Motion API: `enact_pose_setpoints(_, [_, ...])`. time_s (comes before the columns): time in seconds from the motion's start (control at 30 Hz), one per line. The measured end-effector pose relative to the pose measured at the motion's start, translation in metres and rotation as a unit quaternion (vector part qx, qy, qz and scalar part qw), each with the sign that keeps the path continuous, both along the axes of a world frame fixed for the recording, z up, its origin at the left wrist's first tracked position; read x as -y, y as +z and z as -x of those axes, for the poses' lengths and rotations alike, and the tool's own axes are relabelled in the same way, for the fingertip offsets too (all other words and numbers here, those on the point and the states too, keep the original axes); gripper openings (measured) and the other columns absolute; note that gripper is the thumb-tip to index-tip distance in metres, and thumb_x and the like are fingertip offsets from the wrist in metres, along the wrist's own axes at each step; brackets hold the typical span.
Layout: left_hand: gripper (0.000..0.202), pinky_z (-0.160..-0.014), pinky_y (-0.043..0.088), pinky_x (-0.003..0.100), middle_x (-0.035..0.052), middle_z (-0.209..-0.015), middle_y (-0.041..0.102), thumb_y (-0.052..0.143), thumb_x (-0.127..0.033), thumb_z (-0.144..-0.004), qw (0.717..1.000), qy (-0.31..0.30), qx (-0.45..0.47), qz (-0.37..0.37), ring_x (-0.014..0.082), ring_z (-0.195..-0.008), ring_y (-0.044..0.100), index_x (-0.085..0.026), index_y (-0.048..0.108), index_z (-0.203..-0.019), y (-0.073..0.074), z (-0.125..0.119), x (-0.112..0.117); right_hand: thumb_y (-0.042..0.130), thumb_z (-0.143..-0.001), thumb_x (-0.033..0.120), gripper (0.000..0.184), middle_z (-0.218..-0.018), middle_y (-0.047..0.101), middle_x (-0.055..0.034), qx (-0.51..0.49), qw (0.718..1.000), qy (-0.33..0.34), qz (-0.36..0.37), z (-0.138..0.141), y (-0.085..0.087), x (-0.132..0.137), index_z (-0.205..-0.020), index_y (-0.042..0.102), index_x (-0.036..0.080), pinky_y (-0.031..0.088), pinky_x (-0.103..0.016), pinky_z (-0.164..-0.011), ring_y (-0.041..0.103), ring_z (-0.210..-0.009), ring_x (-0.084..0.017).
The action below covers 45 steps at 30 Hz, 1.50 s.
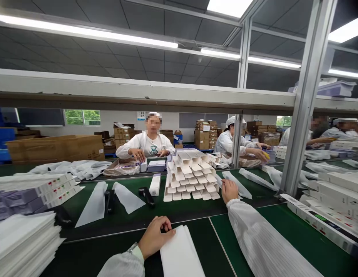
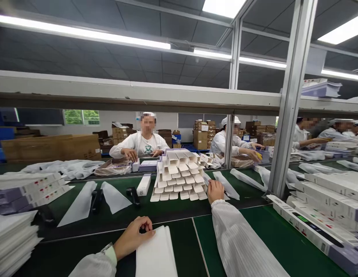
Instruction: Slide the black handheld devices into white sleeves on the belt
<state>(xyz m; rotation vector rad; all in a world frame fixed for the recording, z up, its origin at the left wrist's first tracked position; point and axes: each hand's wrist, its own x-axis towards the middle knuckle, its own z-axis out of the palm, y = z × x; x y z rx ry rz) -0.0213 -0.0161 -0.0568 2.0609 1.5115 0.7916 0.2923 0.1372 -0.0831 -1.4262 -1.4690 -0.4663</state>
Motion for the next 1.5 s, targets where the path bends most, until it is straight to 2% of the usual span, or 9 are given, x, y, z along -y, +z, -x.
enact_pose_setpoints(0.43, [0.025,-0.059,0.034,0.026,0.002,-0.066,0.056,0.055,-0.04,-0.064,0.999,0.028,0.034,-0.004,0.0174,-0.067,0.047,-0.015,0.061,-0.062,-0.004,0.003,-0.003,0.032,-0.076,0.02,0.024,-0.081,0.056,-0.0113,0.006,0.998,0.056,0.014,0.002,0.011,0.015,-0.083,0.055,0.016,0.032,-0.04,-0.074,0.046,-0.085,-0.025])
enact_pose_setpoints(0.57, [0.024,-0.06,0.035,0.025,0.0021,-0.069,0.056,0.052,-0.04,-0.067,0.999,0.02,0.037,-0.018,0.0173,-0.068,0.048,-0.018,0.062,-0.068,0.0,0.0,0.001,0.034,-0.076,0.02,0.023,-0.084,0.057,-0.0088,0.03,0.99,0.135,0.034,0.037,0.021,0.035,-0.086,0.055,0.017,0.035,-0.037,-0.076,0.048,-0.085,-0.022])
enact_pose_setpoints(0.63, [0.02,-0.058,0.036,0.024,0.0007,-0.068,0.053,0.052,-0.038,-0.067,0.999,0.023,0.031,-0.039,0.0161,-0.066,0.047,-0.02,0.059,-0.069,0.002,-0.001,0.003,0.038,-0.076,0.023,0.02,-0.082,0.058,-0.0039,0.043,0.969,0.234,0.072,0.071,0.026,0.052,-0.087,0.054,0.02,0.04,-0.03,-0.072,0.052,-0.079,-0.017])
enact_pose_setpoints(0.7, [0.017,-0.056,0.035,0.023,-0.0007,-0.065,0.049,0.052,-0.036,-0.067,0.997,0.027,0.021,-0.069,0.015,-0.064,0.046,-0.02,0.053,-0.065,0.003,-0.001,0.004,0.043,-0.076,0.029,0.021,-0.084,0.058,-0.0021,0.016,0.886,0.43,0.174,0.107,0.032,0.072,-0.092,0.053,0.021,0.042,-0.026,-0.066,0.054,-0.078,-0.014])
enact_pose_setpoints(0.8, [0.02,-0.059,0.035,0.024,-0.0006,-0.063,0.048,0.049,-0.035,-0.07,0.993,0.015,0.01,-0.115,0.0157,-0.066,0.046,-0.019,0.048,-0.058,0.004,-0.002,0.005,0.058,-0.065,0.036,0.023,-0.086,0.058,-0.0021,0.025,0.783,0.569,0.25,0.142,0.037,0.096,-0.082,0.058,0.02,0.042,-0.024,-0.065,0.054,-0.079,-0.014])
enact_pose_setpoints(1.03, [0.024,-0.071,0.036,0.027,0.0022,-0.074,0.054,0.05,-0.039,-0.071,0.995,-0.021,0.051,-0.088,0.0178,-0.078,0.047,-0.019,0.053,-0.059,0.006,-0.003,0.006,0.057,-0.067,0.032,0.016,-0.084,0.059,-0.0047,0.003,0.752,0.595,0.285,0.14,0.03,0.096,-0.066,0.06,0.017,0.041,-0.026,-0.066,0.053,-0.078,-0.014])
enact_pose_setpoints(1.27, [0.028,-0.073,0.035,0.027,0.003,-0.083,0.052,0.049,-0.03,-0.071,0.983,-0.067,0.17,0.0,0.0173,-0.084,0.046,-0.016,0.04,-0.049,0.011,0.0,0.006,0.06,-0.064,0.034,0.017,-0.091,0.056,-0.0043,0.024,0.701,0.625,0.342,0.132,0.031,0.091,-0.06,0.062,0.017,0.039,-0.029,-0.075,0.053,-0.084,-0.016])
enact_pose_setpoints(1.37, [0.028,-0.071,0.034,0.027,0.003,-0.082,0.052,0.047,-0.028,-0.072,0.968,-0.078,0.236,0.02,0.0167,-0.081,0.045,-0.016,0.037,-0.049,0.014,0.0,0.006,0.055,-0.067,0.038,0.023,-0.091,0.056,-0.0045,-0.025,0.736,0.592,0.328,0.134,0.035,0.081,-0.061,0.061,0.017,0.04,-0.027,-0.07,0.053,-0.081,-0.016])
enact_pose_setpoints(1.5, [0.028,-0.065,0.034,0.025,0.0013,-0.072,0.05,0.049,-0.029,-0.071,0.956,-0.072,0.278,0.051,0.0141,-0.071,0.044,-0.015,0.038,-0.05,0.011,-0.002,0.004,0.051,-0.07,0.038,0.022,-0.08,0.055,-0.0038,-0.084,0.878,0.383,0.273,0.151,0.034,0.051,-0.074,0.06,0.018,0.039,-0.028,-0.071,0.052,-0.077,-0.016])
